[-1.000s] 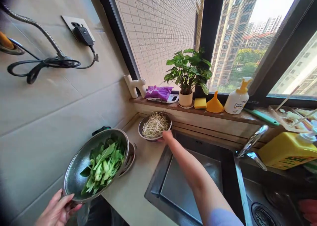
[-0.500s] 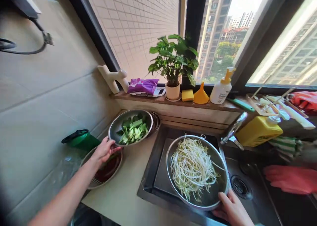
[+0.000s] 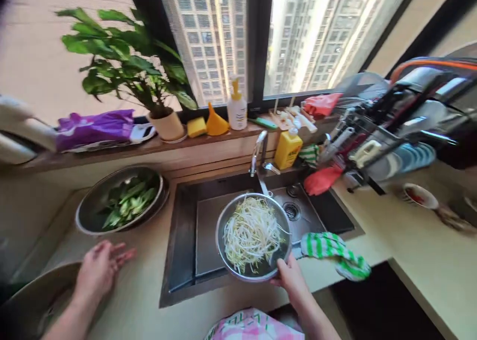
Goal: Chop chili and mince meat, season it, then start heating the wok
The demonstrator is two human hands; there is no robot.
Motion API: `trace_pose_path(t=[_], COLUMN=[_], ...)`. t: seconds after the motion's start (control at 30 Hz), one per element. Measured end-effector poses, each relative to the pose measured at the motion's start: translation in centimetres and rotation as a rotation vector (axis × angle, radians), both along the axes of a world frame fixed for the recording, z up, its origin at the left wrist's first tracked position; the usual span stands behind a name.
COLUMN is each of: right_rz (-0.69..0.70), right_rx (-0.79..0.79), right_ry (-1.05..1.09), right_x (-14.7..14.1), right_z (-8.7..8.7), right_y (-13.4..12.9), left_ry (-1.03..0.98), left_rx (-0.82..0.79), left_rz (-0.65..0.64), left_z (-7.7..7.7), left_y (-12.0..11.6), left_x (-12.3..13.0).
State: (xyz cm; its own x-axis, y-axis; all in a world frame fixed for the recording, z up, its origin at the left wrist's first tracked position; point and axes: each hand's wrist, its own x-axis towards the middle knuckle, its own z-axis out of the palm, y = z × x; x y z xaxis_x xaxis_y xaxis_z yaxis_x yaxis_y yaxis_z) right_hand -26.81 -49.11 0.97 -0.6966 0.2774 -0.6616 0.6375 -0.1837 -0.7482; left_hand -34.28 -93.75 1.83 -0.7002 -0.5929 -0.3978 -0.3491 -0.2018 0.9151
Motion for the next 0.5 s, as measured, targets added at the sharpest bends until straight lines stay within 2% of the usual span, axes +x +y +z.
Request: trace_pose_path(t=[0.07, 0.13, 0.2, 0.23, 0.3, 0.4, 0.43, 0.5], right_rz=[-0.002, 0.005, 0.026, 0.045, 0.094, 0.249, 0.306, 0.372], right_rx=[-0.010, -0.009, -0.005, -0.011, -0.038, -0.067, -0.019, 0.226], right_ry=[0.029, 0.054, 0.075, 0.086, 0.130, 0.177, 0.201, 0.318], right_x=[-1.1, -1.8, -1.9, -1.8, -1.2, -0.4, -0.4, -1.4], right_z=[-0.3, -0.2, 0.0, 0.1, -0.3, -1.4, -1.7, -1.5], right_y=[-0.5, -0.9, -1.1, -1.2, -1.0, 0.7, 1.6, 3.9], left_ry=[-0.147, -0.209, -0.204, -0.199, -0.193, -0.142, -0.118, -0.077], left_rx=[0.134, 0.308, 0.453, 0.499, 0.527, 0.453, 0.421, 0.358], left_rz=[-0.289, -0.553, -0.721, -0.762, -0.754, -0.633, -0.610, -0.600], left_z=[-1.2, -2.1, -2.7, -2.9, -3.5, -4.5, -4.7, -4.9], left_y=[5.5, 11.2, 15.8, 17.5, 19.8, 21.1, 21.3, 21.3], left_x=[1.5, 2.7, 3.4, 3.6, 3.9, 4.3, 4.4, 4.5])
